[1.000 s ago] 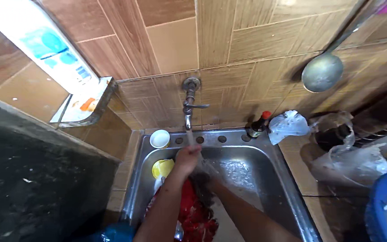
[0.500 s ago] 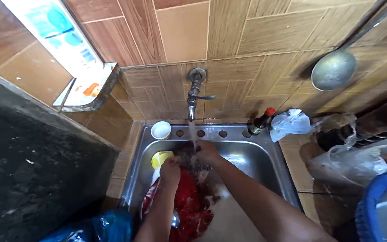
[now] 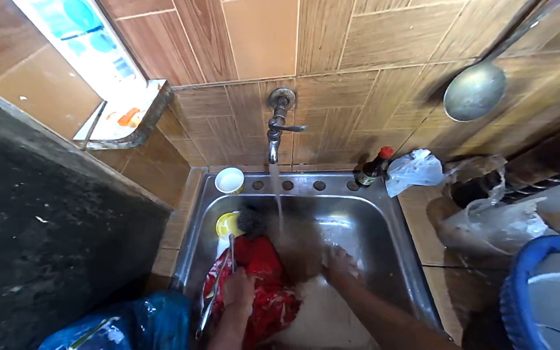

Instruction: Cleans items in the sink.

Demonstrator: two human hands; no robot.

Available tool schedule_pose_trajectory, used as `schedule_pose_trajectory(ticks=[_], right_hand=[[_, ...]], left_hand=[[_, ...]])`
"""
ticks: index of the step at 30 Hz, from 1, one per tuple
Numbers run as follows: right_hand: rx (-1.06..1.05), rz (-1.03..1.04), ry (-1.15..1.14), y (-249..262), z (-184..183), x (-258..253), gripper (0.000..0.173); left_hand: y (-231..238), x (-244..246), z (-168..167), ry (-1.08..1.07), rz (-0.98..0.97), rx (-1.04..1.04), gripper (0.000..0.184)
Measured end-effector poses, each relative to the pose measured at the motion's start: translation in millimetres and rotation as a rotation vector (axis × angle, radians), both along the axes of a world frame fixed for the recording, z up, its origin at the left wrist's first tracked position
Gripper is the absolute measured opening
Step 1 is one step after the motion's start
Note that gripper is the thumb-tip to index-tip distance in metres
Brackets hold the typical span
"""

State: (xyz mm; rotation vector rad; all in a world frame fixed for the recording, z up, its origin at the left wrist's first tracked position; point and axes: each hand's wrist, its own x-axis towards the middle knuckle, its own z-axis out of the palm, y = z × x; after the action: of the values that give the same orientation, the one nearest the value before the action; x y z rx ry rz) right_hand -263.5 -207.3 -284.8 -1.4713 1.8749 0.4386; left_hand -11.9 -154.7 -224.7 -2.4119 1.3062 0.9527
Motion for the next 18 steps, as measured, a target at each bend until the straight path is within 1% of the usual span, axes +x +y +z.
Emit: schedule_pose_trajectory(ticks=[1,3,5,6,7,8,10,11,12,14,15,17,18], right_hand=[[-0.023,0.019,0.035,18,-7,-7,0.077],[-0.027,0.052,0.014,54,-9,-11,0.071],[0.070,0.041,-0.061,86,-2,-5,0.071],[0.118,0.018,-0.102,100,-4,0,0.074],[0.148,0.009,-0.159,110,-8,5,0.073],[0.154,0.028,-0.236,116,-13,10,0.068],[0.133,0.123,-0.396,110,-20,17,0.052],[0.128,0.154,-0.430,98,-19,22,0.046],[0.126,0.166,-0.439,83,-13,30,0.043],[0.115,0.201,-0.400,50,-2,48,0.046],[0.087,0.257,-0.380,37,-2,55,0.046],[0.032,0.402,-0.347,21,-12,67,0.051],[0.029,0.468,-0.329,15,-18,74,0.059]], left_hand=[[0,10,8,0.011,0.079,-0.060,0.042],[3,30,23,0.015,0.211,-0.186,0.039],[5,48,33,0.005,0.334,-0.307,0.037],[4,53,38,-0.009,0.397,-0.357,0.037],[2,57,43,-0.025,0.454,-0.404,0.037],[-1,60,47,-0.039,0.503,-0.446,0.037],[-5,68,54,-0.052,0.580,-0.523,0.037],[-6,73,57,-0.059,0.604,-0.557,0.036],[-5,76,59,-0.067,0.613,-0.588,0.034],[0,81,60,-0.088,0.600,-0.607,0.032],[2,81,59,-0.101,0.580,-0.574,0.032],[7,77,55,-0.127,0.505,-0.470,0.034],[9,74,52,-0.142,0.456,-0.425,0.035]])
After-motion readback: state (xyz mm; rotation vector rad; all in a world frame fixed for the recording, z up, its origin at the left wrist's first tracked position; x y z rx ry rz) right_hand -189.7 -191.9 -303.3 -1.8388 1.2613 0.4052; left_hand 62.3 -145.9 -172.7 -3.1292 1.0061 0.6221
